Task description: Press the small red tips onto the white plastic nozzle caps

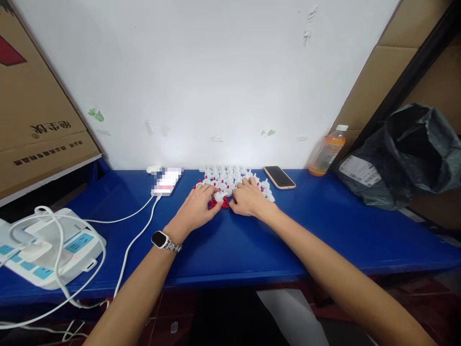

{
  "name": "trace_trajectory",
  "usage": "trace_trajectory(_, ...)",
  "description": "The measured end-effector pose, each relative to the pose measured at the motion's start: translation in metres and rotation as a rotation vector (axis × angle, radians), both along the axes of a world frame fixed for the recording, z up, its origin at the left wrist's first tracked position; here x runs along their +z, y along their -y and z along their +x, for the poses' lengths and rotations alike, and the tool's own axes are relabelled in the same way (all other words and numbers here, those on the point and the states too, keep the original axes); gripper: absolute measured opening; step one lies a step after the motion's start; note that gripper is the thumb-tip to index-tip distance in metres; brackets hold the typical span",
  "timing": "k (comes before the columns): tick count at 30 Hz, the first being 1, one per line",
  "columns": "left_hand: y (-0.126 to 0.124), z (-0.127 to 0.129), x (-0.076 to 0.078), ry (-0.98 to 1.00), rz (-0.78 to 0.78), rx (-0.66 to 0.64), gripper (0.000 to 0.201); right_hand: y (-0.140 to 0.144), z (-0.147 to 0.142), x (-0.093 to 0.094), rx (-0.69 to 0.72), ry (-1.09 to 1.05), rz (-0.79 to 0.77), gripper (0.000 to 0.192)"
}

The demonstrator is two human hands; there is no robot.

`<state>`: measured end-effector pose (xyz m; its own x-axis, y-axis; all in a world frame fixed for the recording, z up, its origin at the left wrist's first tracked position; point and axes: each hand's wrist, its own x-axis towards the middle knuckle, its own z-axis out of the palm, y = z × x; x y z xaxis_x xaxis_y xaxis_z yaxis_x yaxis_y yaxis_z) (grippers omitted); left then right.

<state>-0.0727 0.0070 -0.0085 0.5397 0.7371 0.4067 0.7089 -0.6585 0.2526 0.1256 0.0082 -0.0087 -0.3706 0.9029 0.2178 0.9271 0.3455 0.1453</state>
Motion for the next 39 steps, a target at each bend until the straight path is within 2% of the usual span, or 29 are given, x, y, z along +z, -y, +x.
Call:
trace_trajectory(3,0.0,0.0,0.0,0.003,0.006,-0.005,0.024,-0.001,-0.001,0.003,0.006,-0.175,0.053,0.031)
trace_trajectory(6,0.001,0.0,0.0,0.019,0.006,0.001,0.025,0.0,-0.002,0.009,-0.051,-0.56,0.115,0.028)
trace_trajectory(8,0.002,0.001,0.001,0.029,0.001,-0.006,0.026,0.002,-0.003,0.011,-0.061,-0.798,0.098,0.026)
trace_trajectory(10,0.003,0.002,0.002,0.034,-0.004,-0.024,0.026,0.004,-0.005,0.011,-0.019,-0.918,0.06,0.026)
trace_trajectory(15,0.004,0.004,0.004,0.033,0.011,-0.067,0.025,0.01,-0.013,0.007,0.071,-0.901,0.04,0.029)
trace_trajectory(21,0.009,0.009,0.004,-0.005,0.054,-0.064,0.026,0.018,-0.02,0.005,0.126,-0.899,0.13,0.024)
trace_trajectory(26,0.011,0.009,0.004,0.024,0.074,-0.038,0.031,0.02,-0.02,0.004,0.097,-1.0,0.176,0.024)
trace_trajectory(34,0.011,0.011,0.004,0.003,0.147,-0.015,0.032,0.022,-0.023,0.001,0.081,-0.948,0.203,0.026)
trace_trajectory(39,0.009,0.012,-0.001,0.043,0.174,-0.038,0.031,0.024,-0.024,-0.001,0.149,-1.02,0.162,0.032)
